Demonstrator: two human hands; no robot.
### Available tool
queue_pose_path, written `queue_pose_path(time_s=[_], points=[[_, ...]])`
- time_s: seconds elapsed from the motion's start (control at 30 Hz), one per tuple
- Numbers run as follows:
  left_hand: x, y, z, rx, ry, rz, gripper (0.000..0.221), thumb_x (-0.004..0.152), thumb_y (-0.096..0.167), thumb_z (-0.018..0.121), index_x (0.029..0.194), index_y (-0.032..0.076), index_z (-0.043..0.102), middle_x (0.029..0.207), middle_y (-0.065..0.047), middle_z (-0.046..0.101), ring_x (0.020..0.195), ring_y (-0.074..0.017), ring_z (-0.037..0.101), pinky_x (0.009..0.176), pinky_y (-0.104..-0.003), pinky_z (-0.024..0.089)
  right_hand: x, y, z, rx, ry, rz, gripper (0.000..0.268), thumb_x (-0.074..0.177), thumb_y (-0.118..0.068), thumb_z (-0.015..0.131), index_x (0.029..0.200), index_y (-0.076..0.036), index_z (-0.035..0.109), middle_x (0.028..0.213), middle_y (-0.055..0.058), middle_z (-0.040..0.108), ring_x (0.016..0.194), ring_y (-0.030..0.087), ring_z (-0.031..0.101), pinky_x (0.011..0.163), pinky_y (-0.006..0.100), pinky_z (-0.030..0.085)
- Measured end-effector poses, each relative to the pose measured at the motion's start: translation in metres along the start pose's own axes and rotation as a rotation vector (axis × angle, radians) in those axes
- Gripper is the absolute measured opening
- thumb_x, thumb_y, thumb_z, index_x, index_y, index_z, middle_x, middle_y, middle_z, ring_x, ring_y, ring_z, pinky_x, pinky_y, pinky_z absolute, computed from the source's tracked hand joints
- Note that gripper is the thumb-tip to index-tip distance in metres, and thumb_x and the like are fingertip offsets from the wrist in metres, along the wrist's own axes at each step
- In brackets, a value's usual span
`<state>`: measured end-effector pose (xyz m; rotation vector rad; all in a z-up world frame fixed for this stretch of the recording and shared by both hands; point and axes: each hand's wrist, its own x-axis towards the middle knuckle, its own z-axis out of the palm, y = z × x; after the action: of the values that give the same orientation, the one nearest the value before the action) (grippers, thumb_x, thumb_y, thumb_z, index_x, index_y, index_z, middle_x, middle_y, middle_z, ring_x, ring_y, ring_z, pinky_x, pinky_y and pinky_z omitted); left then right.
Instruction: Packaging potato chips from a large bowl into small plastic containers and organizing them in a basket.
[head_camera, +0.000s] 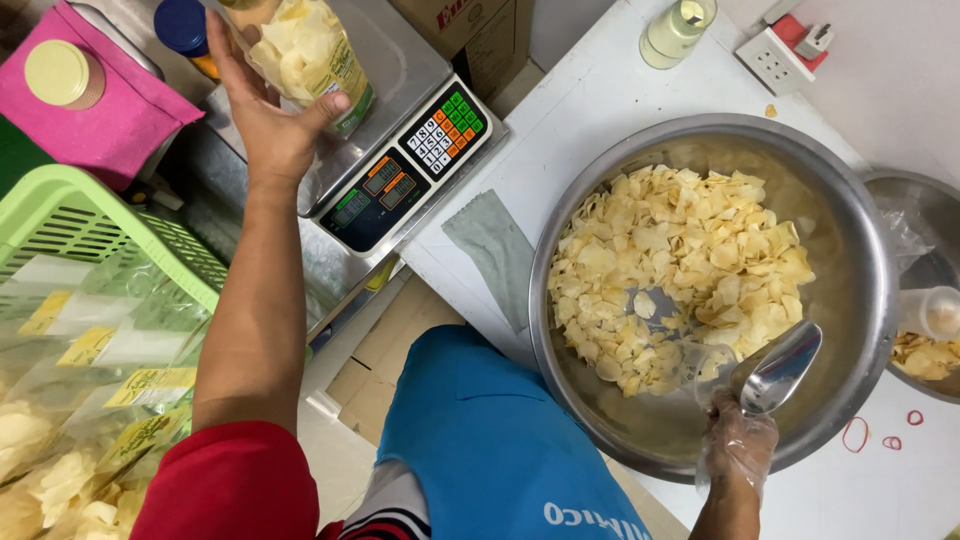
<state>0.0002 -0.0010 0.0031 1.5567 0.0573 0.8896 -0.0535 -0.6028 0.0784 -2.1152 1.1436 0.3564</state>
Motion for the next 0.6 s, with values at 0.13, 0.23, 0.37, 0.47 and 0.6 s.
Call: queue_pose_path(time_s=[0.13, 0.23, 0.37, 0.47, 0.6], points=[[0.001, 0.004, 0.000, 0.031, -0.004, 0.016, 0.124, 0.084, 0.015, 0.106, 0.168, 0.025, 0.016, 0.174, -0.005, 0.022, 0.165, -0.0254, 0.025, 0.140, -0.045, 0.036, -0.014, -0.014, -0.001, -0.072, -0.004, 0.014, 0.033, 0.104, -0.026, 0.063, 0.123, 0.001, 0.065, 0.113, 0.016, 0.070, 0.102, 0.034, 0.062, 0.089, 0.047, 0.047], [0.001, 0.001, -0.003, 0.040, -0.006, 0.014, 0.125, 0.085, 0.020, 0.105, 0.170, 0.028, 0.014, 0.177, -0.006, 0.016, 0.170, -0.0303, 0.020, 0.144, -0.047, 0.031, -0.006, -0.005, 0.002, -0.039, 0.008, 0.006, 0.028, 0.102, -0.025, 0.065, 0.113, 0.000, 0.066, 0.103, 0.012, 0.070, 0.092, 0.030, 0.061, 0.081, 0.044, 0.046], [0.002, 0.005, 0.004, 0.027, -0.012, 0.038, 0.122, 0.086, 0.017, 0.104, 0.169, 0.028, 0.016, 0.172, -0.006, 0.020, 0.162, -0.0255, 0.026, 0.140, -0.044, 0.033, -0.003, -0.001, 0.003, -0.013, 0.019, 0.010, 0.026, 0.100, -0.023, 0.066, 0.112, 0.000, 0.068, 0.108, 0.012, 0.070, 0.095, 0.030, 0.061, 0.082, 0.043, 0.047], [0.002, 0.002, 0.008, -0.029, -0.024, 0.030, 0.123, 0.087, 0.011, 0.104, 0.168, 0.026, 0.013, 0.176, -0.009, 0.022, 0.167, -0.0228, 0.029, 0.145, -0.042, 0.032, 0.013, 0.015, 0.003, -0.055, 0.007, -0.033, 0.033, 0.098, -0.028, 0.067, 0.113, 0.000, 0.069, 0.103, 0.014, 0.071, 0.090, 0.032, 0.062, 0.077, 0.046, 0.045], [-0.004, -0.029, 0.009, 0.026, 0.049, -0.007, 0.126, 0.085, 0.000, 0.109, 0.166, 0.019, 0.014, 0.169, -0.013, 0.027, 0.160, -0.0284, 0.039, 0.138, -0.042, 0.035, 0.026, 0.034, 0.007, 0.071, -0.029, -0.114, 0.019, 0.099, -0.019, 0.061, 0.105, -0.002, 0.068, 0.097, 0.010, 0.068, 0.086, 0.025, 0.059, 0.072, 0.039, 0.043]])
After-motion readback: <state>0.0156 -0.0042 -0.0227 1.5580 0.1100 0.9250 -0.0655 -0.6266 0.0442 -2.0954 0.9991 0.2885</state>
